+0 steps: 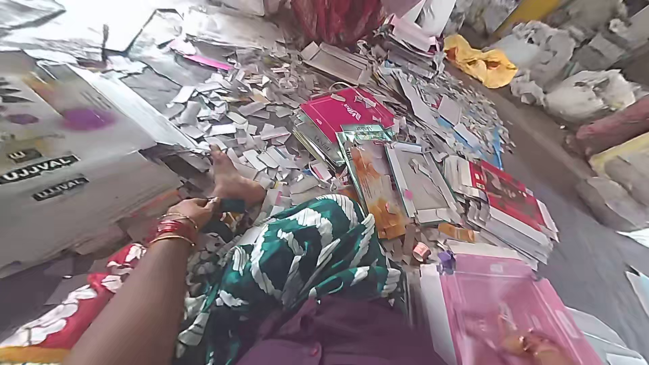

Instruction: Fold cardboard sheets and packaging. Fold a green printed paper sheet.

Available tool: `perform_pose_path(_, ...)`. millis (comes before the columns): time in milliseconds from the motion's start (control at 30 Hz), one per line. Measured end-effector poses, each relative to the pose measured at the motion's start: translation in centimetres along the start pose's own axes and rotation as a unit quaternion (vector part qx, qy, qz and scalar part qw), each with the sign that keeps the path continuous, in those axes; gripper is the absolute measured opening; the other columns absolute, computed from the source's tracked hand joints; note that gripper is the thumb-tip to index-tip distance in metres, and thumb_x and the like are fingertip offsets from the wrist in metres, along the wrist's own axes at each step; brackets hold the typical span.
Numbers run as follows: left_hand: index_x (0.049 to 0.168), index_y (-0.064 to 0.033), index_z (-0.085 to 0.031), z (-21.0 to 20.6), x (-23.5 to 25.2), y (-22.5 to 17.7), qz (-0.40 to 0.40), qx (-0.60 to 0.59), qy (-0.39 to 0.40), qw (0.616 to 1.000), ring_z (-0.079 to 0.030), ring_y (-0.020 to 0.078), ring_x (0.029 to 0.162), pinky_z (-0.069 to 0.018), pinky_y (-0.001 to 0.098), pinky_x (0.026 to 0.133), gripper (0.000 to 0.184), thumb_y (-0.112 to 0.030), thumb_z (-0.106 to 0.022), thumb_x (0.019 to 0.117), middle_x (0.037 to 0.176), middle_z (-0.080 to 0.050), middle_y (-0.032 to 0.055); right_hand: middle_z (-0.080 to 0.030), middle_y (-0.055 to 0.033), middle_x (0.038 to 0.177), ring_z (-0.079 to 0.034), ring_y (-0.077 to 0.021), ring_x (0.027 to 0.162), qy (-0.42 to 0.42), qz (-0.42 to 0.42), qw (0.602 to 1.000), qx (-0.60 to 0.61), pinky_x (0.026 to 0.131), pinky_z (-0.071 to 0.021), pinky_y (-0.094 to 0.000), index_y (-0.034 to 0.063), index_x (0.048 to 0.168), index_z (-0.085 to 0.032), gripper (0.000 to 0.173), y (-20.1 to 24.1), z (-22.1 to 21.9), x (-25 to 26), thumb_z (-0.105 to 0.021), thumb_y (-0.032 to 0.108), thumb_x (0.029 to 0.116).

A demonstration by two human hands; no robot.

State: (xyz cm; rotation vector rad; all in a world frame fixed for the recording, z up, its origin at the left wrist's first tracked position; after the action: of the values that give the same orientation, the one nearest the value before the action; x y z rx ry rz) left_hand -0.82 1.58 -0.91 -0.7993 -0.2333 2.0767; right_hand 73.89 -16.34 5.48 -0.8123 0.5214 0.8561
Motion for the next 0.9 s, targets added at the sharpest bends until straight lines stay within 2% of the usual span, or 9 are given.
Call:
perform_pose_path(67, 0.131, 0.0028, -0.064, 0.9, -0.5, -0.7, 0.008, -0.031, -0.05, 0.998, -0.05, 0.0476, 0.135, -0.0324, 0.0647, 0.113, 0.054, -0.042, -0.047, 0.1084, 0.136, -0.058, 0.0326, -0.067, -0.0297, 0.119, -0.064, -0.042, 0.11, -0.002, -0.011, 1.0, 0.018, 0.094, -0.0472, -0.0605, -0.0083, 0.124, -0.065, 0.041, 1.9, 7.1, -1.1, -0.063, 0.025, 0.1009)
perform_pose_path(133, 0.128, 0.0035, -0.065, 2.0, -1.4, -1.3, 0.005, -0.084, -0.152, 0.985, -0.052, 0.0487, 0.133, -0.0336, 0.0642, 0.112, 0.049, -0.038, -0.048, 0.1081, 0.133, -0.06, 0.0334, -0.064, -0.036, 0.124, -0.061, -0.0491, 0.119, -0.138, 0.04, 0.987, 0.076, 0.104, -0.0419, -0.0646, -0.0138, 0.121, -0.065, 0.036, 6.6, 13.7, -1.5, -0.053, 0.016, 0.1041)
perform_pose_path(233, 0.129, -0.0015, -0.066, 3.6, -2.7, -1.5, -0.029, -0.092, -0.303, 0.948, -0.047, 0.0575, 0.131, -0.032, 0.0723, 0.107, 0.048, -0.041, -0.056, 0.1033, 0.133, -0.054, 0.0387, -0.061, -0.0359, 0.131, -0.057, -0.051, 0.126, -0.292, 0.175, 0.912, 0.23, 0.108, -0.0395, -0.065, -0.0092, 0.137, -0.058, 0.042, 15.0, 19.2, 2.3, -0.049, 0.02, 0.1084)
perform_pose_path(333, 0.13, -0.0081, -0.068, 4.9, -3.2, -0.8, -0.07, -0.07, -0.401, 0.911, -0.039, 0.0646, 0.132, -0.0278, 0.0817, 0.096, 0.049, -0.042, -0.066, 0.0957, 0.138, -0.05, 0.039, -0.042, -0.0427, 0.147, -0.043, -0.0542, 0.139, -0.245, 0.204, 0.887, 0.334, 0.116, -0.0328, -0.0614, -0.0102, 0.158, -0.02, 0.084, 23.5, 20.4, 6.6, -0.065, 0.031, 0.1012)
perform_pose_path(400, 0.127, -0.0089, -0.07, 5.2, -3.3, -1.0, -0.078, -0.103, -0.398, 0.908, -0.038, 0.0626, 0.134, -0.0282, 0.0806, 0.096, 0.044, -0.038, -0.068, 0.0949, 0.141, -0.05, 0.0355, -0.044, -0.0415, 0.145, -0.046, -0.0522, 0.137, -0.223, 0.153, 0.9, 0.342, 0.114, -0.0369, -0.0608, -0.0127, 0.155, -0.024, 0.09, 27.4, 20.3, 7.7, -0.076, 0.026, 0.0926)
perform_pose_path(500, 0.125, -0.0048, -0.07, 5.6, -3.4, -1.5, -0.087, -0.164, -0.347, 0.919, -0.04, 0.0592, 0.134, -0.0304, 0.0727, 0.105, 0.037, -0.031, -0.065, 0.0986, 0.141, -0.052, 0.0335, -0.06, -0.0318, 0.132, -0.059, -0.0415, 0.128, -0.199, 0.109, 0.933, 0.279, 0.107, -0.0457, -0.0556, -0.0123, 0.131, -0.057, 0.048, 31.5, 20.9, 5.6, -0.07, 0.015, 0.0932)
perform_pose_path(700, 0.132, 0.0022, -0.062, 2.5, -4.0, -6.3, -0.186, -0.262, -0.148, 0.935, -0.058, 0.0362, 0.124, -0.045, 0.0522, 0.106, 0.04, -0.025, -0.058, 0.1025, 0.131, -0.062, 0.0246, -0.063, -0.0316, 0.127, -0.062, -0.0465, 0.121, -0.322, 0.18, 0.912, 0.18, 0.099, -0.0477, -0.0609, -0.0049, 0.144, -0.05, 0.045, 32.4, 23.8, -7.5, -0.049, 0.002, 0.099)
perform_pose_path(833, 0.155, 0.0012, -0.034, -2.2, -8.7, -11.8, -0.241, -0.402, 0.116, 0.876, -0.065, 0.0232, 0.112, -0.0546, 0.0396, 0.094, 0.064, -0.03, -0.053, 0.1024, 0.134, -0.061, 0.0189, -0.068, -0.0319, 0.101, -0.069, -0.047, 0.095, -0.369, 0.392, 0.82, 0.195, 0.079, -0.0534, -0.062, -0.0138, 0.115, -0.065, 0.032, 33.8, 19.6, -17.3, -0.059, 0.009, 0.0924)
perform_pose_path(900, 0.161, -0.0005, -0.016, -3.7, -11.7, -13.5, -0.248, -0.444, 0.213, 0.834, -0.064, 0.0217, 0.118, -0.0551, 0.0394, 0.095, 0.081, -0.043, -0.051, 0.1005, 0.142, -0.056, 0.0164, -0.069, -0.0262, 0.096, -0.07, -0.0416, 0.093, -0.393, 0.541, 0.721, 0.184, 0.075, -0.0567, -0.0555, -0.0092, 0.098, -0.07, 0.026, 36.4, 16.0, -19.6, -0.064, 0.013, 0.0867)
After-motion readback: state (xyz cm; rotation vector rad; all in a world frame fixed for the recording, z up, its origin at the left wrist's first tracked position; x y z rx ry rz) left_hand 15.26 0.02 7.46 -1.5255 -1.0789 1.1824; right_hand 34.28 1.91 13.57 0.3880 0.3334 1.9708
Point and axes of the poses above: each hand's wrist, its own x-axis towards the middle knuckle, its own z-axis out of the back of the hand, y = z × x, the point moved 2 cm from there along x, towards the middle knuckle
